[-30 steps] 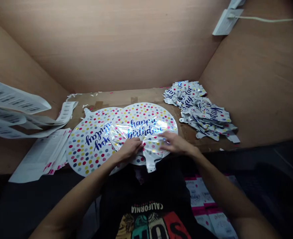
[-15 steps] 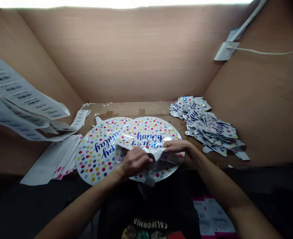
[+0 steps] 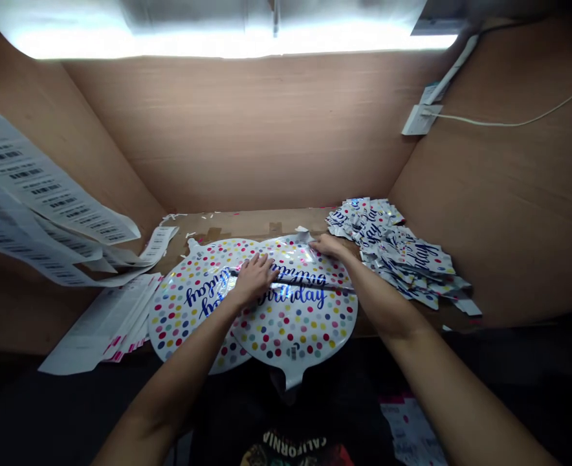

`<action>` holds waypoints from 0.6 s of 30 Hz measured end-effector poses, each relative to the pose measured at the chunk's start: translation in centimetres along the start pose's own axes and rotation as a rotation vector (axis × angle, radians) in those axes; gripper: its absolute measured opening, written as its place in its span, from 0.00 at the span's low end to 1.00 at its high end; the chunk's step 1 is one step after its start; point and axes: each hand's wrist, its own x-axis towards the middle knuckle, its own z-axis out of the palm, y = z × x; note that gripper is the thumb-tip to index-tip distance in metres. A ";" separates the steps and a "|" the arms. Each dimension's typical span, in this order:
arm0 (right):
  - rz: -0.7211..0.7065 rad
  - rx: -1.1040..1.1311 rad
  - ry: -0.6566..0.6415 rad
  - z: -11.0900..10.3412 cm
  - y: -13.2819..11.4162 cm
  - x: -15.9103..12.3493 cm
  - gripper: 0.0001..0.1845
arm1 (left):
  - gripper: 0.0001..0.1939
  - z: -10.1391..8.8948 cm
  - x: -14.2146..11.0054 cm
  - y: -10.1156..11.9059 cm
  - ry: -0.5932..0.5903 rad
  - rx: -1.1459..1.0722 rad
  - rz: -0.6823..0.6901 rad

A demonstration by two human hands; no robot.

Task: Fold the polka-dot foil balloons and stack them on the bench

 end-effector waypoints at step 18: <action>0.171 -0.414 0.423 7.8 13.5 -19.8 0.24 | 0.45 1.4 2.2 -0.3 -0.152 -0.013 -0.417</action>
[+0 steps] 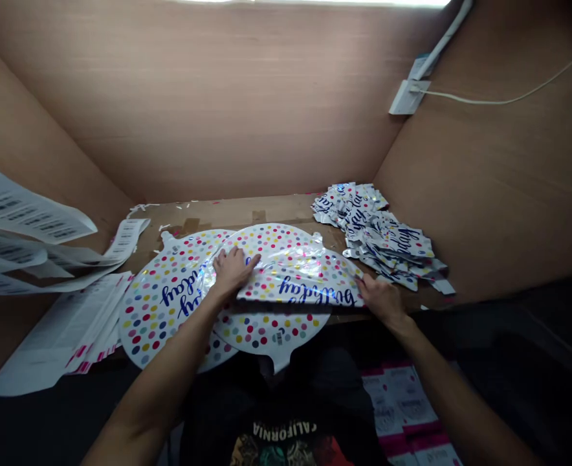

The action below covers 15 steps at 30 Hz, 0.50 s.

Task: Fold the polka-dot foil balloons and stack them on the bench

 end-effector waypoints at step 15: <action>-0.432 0.374 0.351 -8.8 -2.1 3.9 0.40 | 0.09 -8.0 -5.8 6.3 0.048 -0.053 0.849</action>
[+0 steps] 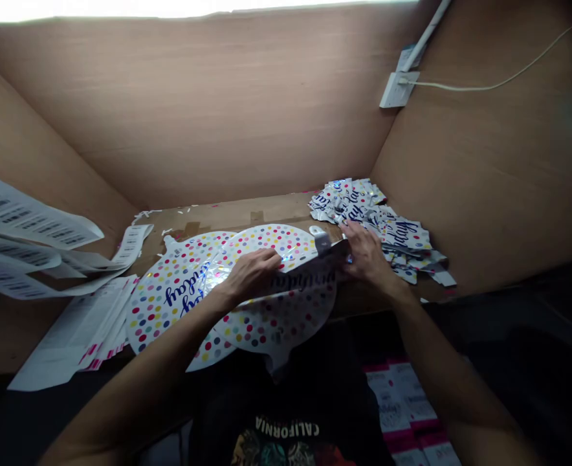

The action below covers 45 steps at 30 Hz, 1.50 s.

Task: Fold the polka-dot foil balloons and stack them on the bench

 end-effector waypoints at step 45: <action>0.652 1.729 -0.216 7.8 -11.4 -3.6 0.13 | 0.13 6.6 -5.9 5.3 0.302 -1.288 -0.688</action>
